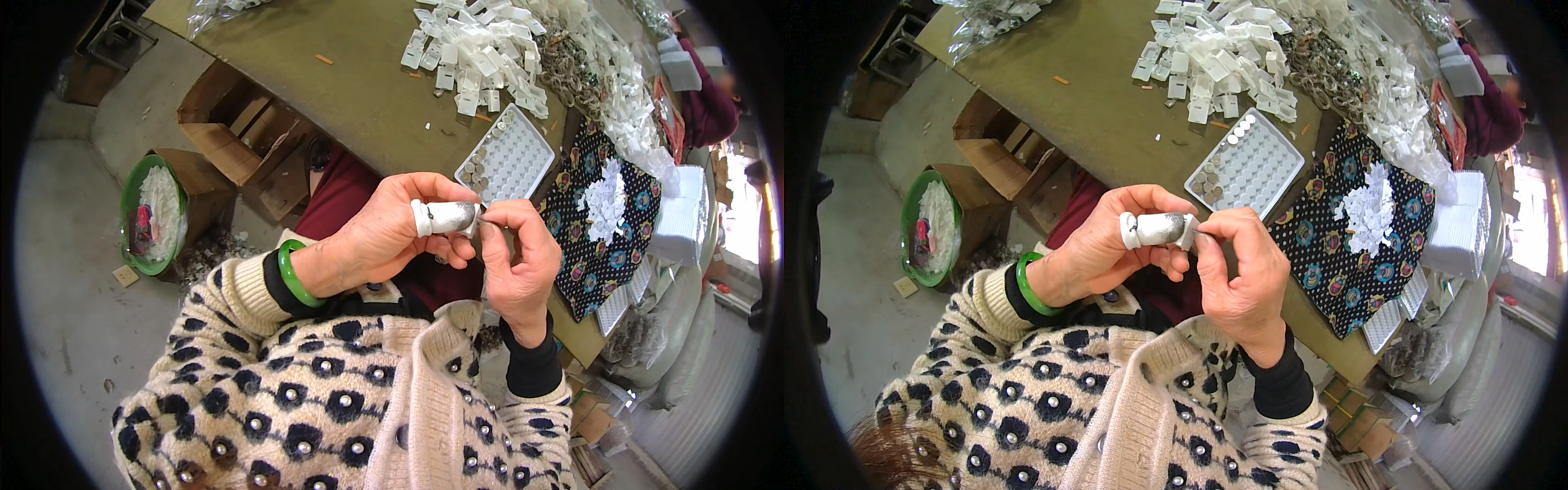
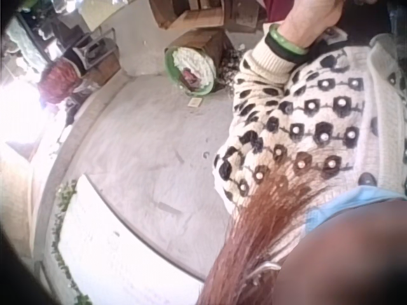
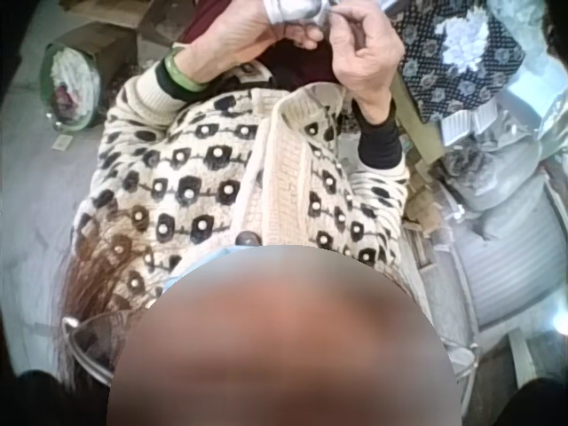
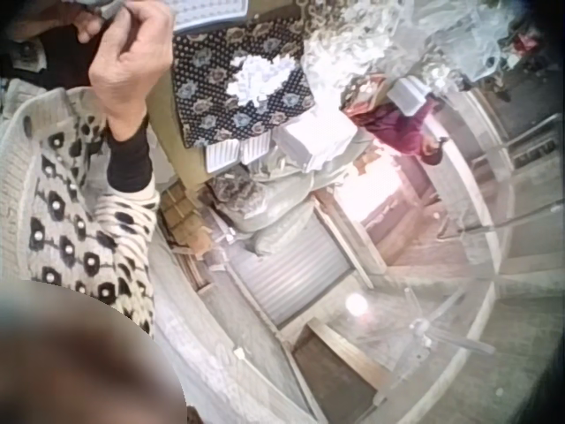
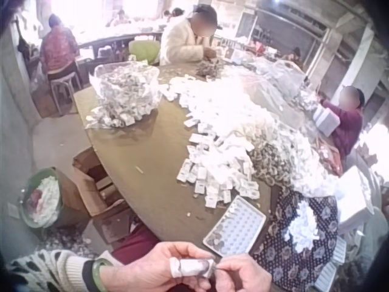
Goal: The person repeatedly picks small white plastic electrical components and metal contacts from a table, inserts the contacts into the plastic housings, and places the assembled units back on the table. The person handles items one at a time throughout the clip.
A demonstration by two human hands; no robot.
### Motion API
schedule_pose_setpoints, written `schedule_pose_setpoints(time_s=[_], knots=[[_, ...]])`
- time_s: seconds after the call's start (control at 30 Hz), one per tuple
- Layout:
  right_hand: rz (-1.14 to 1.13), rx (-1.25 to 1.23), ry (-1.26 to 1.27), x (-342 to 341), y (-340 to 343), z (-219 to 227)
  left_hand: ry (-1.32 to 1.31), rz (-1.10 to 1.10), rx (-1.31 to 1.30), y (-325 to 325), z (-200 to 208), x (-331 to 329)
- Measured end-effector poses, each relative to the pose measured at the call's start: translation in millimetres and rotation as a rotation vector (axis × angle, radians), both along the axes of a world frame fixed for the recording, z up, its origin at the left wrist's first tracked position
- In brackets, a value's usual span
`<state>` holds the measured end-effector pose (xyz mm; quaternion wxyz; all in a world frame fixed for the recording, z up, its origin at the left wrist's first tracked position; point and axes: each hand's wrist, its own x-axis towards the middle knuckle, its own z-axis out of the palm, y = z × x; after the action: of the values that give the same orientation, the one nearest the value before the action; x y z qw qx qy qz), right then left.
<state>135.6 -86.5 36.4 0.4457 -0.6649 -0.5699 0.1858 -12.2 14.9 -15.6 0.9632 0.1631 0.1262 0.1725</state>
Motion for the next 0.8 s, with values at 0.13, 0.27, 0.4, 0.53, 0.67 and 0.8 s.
schedule_pose_setpoints(time_s=[0.13,0.27,0.4,0.53,0.67,0.8], knots=[[0.024,0.033,-0.076,-2.1,1.4,0.3,0.100,-0.005,0.023,-2.8,3.3,-1.8],[0.070,0.110,-0.355,-5.6,4.5,2.3,0.205,0.029,0.132,-3.6,8.2,-0.6],[0.078,-0.008,-0.080,-1.1,3.4,12.6,0.173,0.004,0.095,-0.4,11.0,-4.9],[0.133,0.130,-0.460,-8.7,4.7,12.8,0.219,0.043,0.223,-6.8,10.2,-2.7],[0.185,0.004,-0.312,-3.0,4.1,15.3,0.235,-0.018,0.214,-6.7,11.2,-6.8],[0.054,-0.105,-0.153,48.8,24.7,16.6,0.114,-0.033,-0.020,-1.6,12.9,-6.9]])
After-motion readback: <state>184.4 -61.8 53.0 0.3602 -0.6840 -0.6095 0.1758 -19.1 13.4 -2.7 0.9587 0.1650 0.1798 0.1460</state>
